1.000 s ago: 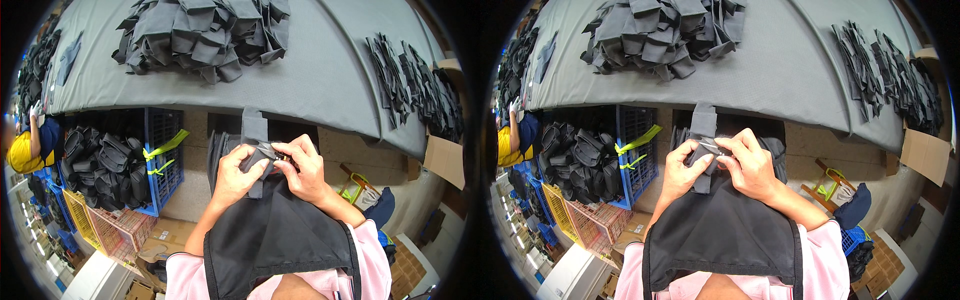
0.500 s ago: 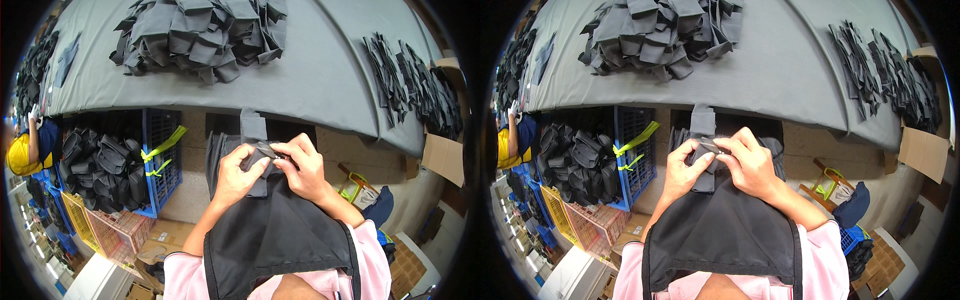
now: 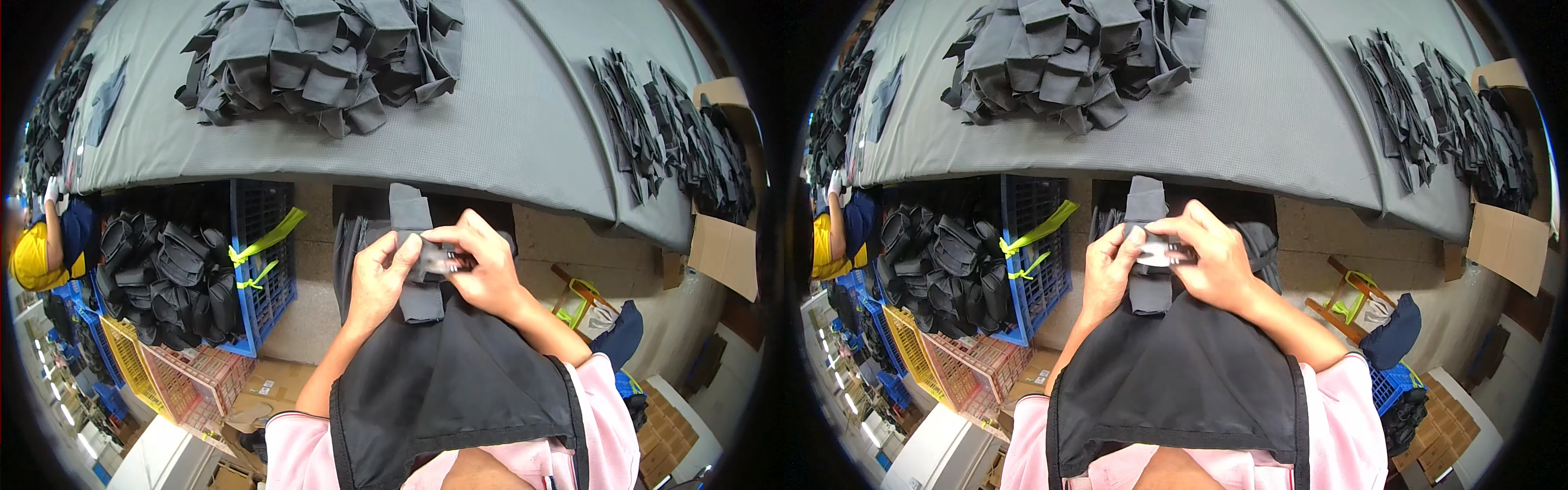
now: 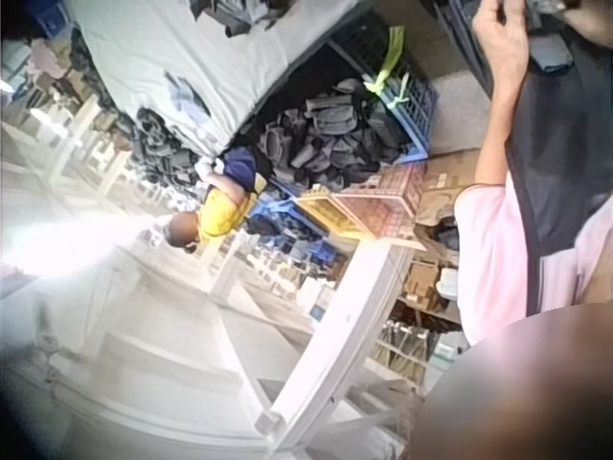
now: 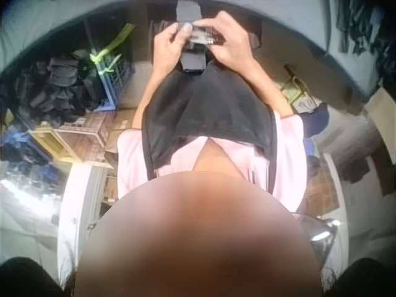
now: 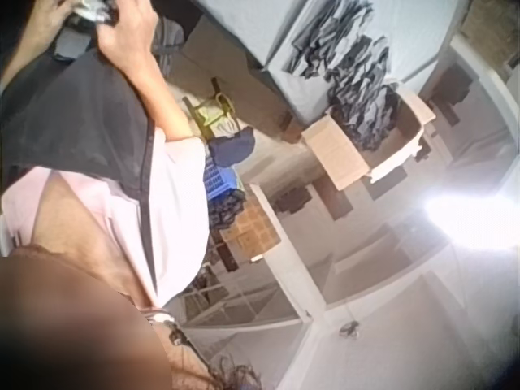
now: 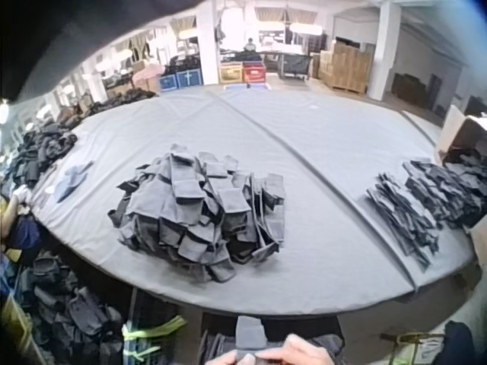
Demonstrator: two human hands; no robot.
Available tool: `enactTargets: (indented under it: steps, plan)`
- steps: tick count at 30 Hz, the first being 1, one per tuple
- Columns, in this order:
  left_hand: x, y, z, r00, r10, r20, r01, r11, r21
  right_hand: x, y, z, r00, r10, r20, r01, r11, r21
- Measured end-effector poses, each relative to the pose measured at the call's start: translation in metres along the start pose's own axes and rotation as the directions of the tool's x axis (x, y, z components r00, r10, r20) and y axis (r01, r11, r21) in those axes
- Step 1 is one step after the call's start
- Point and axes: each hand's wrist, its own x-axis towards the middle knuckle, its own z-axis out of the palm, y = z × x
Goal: The recorder is using a small tool to trim or inspect small black fabric components at a workbench.
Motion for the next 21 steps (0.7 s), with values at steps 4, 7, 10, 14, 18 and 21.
enactTargets:
  steps: [4,7,10,14,18,21]
  plan:
    - [0.0,-0.002,-0.001,0.966,0.14,0.218,-0.068,0.948,-0.31,0.01,0.018,0.008,0.953,0.299,0.036,-0.29,0.877,0.383]
    - [0.001,0.003,0.002,0.984,0.0,0.176,0.045,0.967,-0.25,0.023,0.026,0.008,0.742,0.531,0.41,-0.665,0.499,0.556]
    - [0.01,0.001,0.007,0.992,-0.126,0.001,0.122,0.953,-0.278,0.012,0.023,0.018,0.867,0.489,0.098,-0.464,0.721,0.514]
    - [0.019,-0.016,-0.001,0.986,-0.078,-0.144,0.039,0.967,-0.252,-0.019,0.009,-0.006,0.93,0.364,-0.05,-0.342,0.908,0.241]
    - [0.021,-0.008,0.0,0.982,-0.052,-0.18,-0.005,0.953,-0.302,-0.031,0.004,-0.013,0.912,0.4,0.093,-0.411,0.886,0.216]
    - [0.019,-0.006,0.002,0.981,-0.051,-0.186,-0.004,0.959,-0.285,-0.027,0.007,-0.013,0.914,0.39,0.114,-0.406,0.885,0.23]
